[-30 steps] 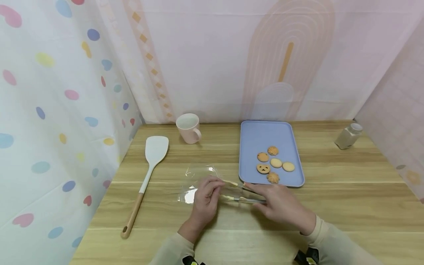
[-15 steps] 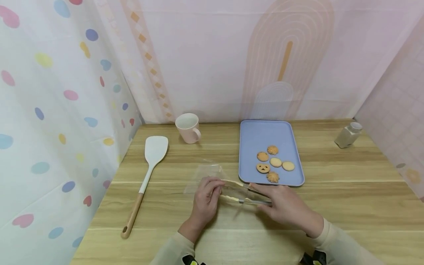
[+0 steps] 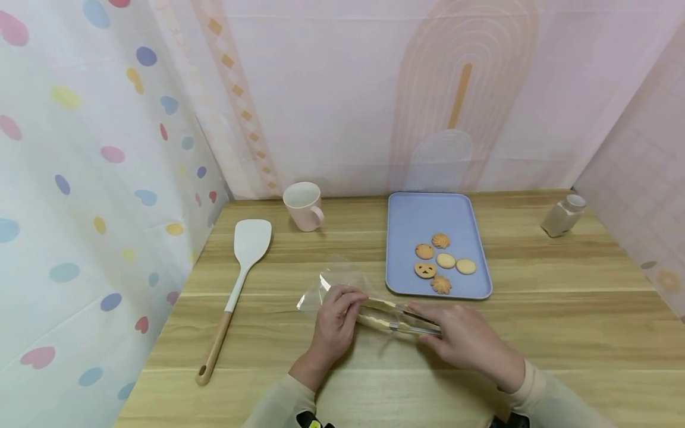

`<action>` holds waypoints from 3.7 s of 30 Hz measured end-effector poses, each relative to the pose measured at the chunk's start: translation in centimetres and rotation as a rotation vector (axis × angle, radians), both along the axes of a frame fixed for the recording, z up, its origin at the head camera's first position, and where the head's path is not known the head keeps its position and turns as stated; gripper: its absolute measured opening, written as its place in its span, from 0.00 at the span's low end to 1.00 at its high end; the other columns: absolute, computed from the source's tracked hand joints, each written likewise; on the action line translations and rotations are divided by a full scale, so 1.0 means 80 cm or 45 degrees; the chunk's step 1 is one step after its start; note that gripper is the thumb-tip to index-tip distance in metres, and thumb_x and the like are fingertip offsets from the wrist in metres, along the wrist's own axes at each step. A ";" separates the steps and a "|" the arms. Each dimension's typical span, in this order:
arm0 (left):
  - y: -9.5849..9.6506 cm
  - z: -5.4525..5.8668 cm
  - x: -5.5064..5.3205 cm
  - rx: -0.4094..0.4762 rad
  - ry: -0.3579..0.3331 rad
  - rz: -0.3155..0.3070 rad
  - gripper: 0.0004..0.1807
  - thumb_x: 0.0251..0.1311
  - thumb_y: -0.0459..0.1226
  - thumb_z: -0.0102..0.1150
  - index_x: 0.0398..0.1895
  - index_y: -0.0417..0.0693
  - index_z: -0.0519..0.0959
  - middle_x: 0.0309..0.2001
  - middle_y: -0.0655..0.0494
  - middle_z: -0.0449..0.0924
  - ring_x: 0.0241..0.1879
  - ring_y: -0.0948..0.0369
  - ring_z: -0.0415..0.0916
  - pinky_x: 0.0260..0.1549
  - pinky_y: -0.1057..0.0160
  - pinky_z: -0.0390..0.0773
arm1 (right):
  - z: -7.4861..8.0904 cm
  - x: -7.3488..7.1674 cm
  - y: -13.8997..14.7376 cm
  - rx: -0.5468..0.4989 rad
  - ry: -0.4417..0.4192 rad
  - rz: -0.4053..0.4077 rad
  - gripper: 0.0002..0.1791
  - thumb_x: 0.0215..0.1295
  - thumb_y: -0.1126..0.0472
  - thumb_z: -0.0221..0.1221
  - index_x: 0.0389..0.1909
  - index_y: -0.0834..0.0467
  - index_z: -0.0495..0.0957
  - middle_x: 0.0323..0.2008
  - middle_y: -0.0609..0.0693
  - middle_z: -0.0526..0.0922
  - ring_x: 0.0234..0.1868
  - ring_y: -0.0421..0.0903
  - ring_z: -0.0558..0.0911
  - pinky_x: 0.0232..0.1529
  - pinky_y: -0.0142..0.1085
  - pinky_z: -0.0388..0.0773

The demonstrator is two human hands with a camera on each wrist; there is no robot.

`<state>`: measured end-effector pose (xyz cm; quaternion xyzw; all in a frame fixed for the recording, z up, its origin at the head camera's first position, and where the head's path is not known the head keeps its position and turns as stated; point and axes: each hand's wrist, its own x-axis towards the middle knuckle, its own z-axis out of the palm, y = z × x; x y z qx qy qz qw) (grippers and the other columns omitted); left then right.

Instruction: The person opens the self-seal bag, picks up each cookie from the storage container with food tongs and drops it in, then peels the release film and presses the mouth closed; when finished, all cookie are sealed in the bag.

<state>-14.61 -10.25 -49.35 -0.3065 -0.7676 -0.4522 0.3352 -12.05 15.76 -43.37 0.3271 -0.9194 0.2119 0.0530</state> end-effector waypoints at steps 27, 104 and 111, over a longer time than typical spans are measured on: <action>-0.001 -0.004 -0.001 0.026 -0.090 0.106 0.10 0.60 0.24 0.56 0.38 0.44 0.82 0.39 0.53 0.79 0.42 0.55 0.74 0.42 0.63 0.73 | 0.015 0.013 0.003 -0.096 -0.119 -0.056 0.32 0.53 0.59 0.70 0.62 0.50 0.75 0.40 0.44 0.85 0.15 0.29 0.64 0.21 0.28 0.66; -0.003 -0.001 0.002 0.062 -0.122 0.137 0.05 0.60 0.26 0.60 0.36 0.41 0.82 0.37 0.53 0.81 0.43 0.55 0.76 0.46 0.65 0.74 | 0.047 -0.045 0.110 0.294 0.204 -0.249 0.30 0.55 0.59 0.69 0.60 0.55 0.76 0.27 0.51 0.83 0.14 0.38 0.61 0.13 0.33 0.58; -0.002 0.000 0.002 0.054 -0.122 0.134 0.05 0.60 0.26 0.60 0.36 0.41 0.82 0.37 0.53 0.82 0.43 0.55 0.76 0.46 0.65 0.74 | 0.050 -0.044 0.116 0.257 0.128 -0.279 0.27 0.59 0.58 0.65 0.60 0.57 0.76 0.19 0.47 0.77 0.15 0.38 0.61 0.16 0.35 0.60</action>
